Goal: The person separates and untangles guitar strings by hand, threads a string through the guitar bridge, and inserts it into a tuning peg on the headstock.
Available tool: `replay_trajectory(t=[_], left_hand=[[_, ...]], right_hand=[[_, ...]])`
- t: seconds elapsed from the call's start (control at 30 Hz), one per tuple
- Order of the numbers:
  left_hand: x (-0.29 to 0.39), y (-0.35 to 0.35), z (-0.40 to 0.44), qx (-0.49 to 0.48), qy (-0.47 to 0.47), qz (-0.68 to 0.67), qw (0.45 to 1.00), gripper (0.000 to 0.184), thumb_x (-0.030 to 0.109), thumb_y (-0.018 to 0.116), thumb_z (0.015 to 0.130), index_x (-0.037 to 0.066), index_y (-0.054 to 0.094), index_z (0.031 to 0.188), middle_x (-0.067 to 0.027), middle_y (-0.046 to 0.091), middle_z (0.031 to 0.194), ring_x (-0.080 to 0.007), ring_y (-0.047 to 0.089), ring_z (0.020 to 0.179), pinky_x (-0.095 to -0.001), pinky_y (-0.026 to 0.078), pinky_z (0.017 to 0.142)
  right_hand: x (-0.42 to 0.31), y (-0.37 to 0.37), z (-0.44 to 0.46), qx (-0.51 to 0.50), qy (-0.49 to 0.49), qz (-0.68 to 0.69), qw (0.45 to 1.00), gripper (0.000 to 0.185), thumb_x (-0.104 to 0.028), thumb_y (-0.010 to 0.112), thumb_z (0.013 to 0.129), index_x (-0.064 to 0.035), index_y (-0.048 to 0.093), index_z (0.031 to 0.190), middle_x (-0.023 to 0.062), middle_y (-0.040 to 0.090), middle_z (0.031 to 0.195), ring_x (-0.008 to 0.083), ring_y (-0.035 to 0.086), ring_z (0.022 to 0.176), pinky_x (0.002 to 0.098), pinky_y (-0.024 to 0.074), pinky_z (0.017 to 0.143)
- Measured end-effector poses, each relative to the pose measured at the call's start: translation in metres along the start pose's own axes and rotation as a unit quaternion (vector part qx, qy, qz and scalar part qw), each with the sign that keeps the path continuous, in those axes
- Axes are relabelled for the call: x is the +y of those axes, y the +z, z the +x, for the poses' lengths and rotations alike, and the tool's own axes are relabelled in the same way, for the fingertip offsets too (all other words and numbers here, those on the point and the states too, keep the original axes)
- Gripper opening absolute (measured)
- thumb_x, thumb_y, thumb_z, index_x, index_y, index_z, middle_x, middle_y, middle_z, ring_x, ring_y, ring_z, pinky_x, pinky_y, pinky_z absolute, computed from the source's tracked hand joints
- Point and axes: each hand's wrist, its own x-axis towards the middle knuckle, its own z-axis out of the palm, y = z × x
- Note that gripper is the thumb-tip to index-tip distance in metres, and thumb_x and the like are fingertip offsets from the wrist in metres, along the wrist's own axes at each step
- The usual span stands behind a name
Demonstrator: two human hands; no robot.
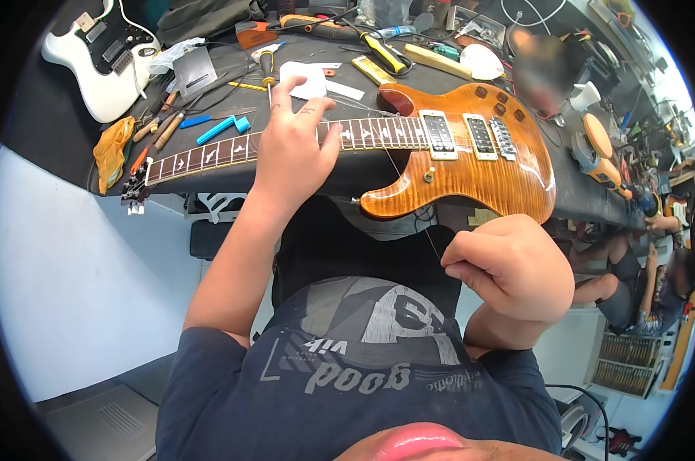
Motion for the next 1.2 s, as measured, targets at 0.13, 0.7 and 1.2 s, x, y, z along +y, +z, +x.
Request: replay_trajectory(t=[0.13, 0.7, 1.2], left_hand=[[-0.008, 0.003, 0.002, -0.024, 0.03, -0.047, 0.998, 0.021, 0.01, 0.076, 0.094, 0.001, 0.073, 0.113, -0.0153, 0.075, 0.118, -0.0216, 0.066, 0.066, -0.0359, 0.055, 0.066], [0.007, -0.001, -0.001, -0.048, 0.029, -0.054, 0.997, 0.013, 0.012, 0.071, 0.104, 0.006, 0.069, 0.116, -0.0158, 0.074, 0.096, -0.0348, 0.071, 0.083, -0.0422, 0.055, 0.074], [0.002, 0.004, 0.007, -0.054, -0.101, -0.201, 0.973, 0.015, 0.014, 0.072, 0.102, 0.0, 0.078, 0.102, -0.0122, 0.075, 0.084, -0.025, 0.073, 0.077, -0.037, 0.055, 0.071]], right_hand=[[0.006, 0.005, 0.001, 0.035, 0.017, -0.007, 0.999, 0.011, -0.01, 0.077, 0.089, -0.008, 0.068, 0.095, 0.0124, 0.069, 0.075, 0.0365, 0.072, 0.075, 0.0479, 0.0537, 0.064], [0.018, 0.031, 0.032, 0.026, -0.006, -0.02, 0.999, 0.009, -0.015, 0.076, 0.092, -0.0094, 0.068, 0.095, 0.0134, 0.069, 0.076, 0.0374, 0.073, 0.076, 0.0493, 0.056, 0.066], [0.002, 0.033, 0.037, -0.072, -0.051, -0.032, 0.996, 0.006, -0.012, 0.074, 0.086, -0.0082, 0.07, 0.089, 0.0113, 0.071, 0.073, 0.0356, 0.073, 0.074, 0.0477, 0.0565, 0.065]])
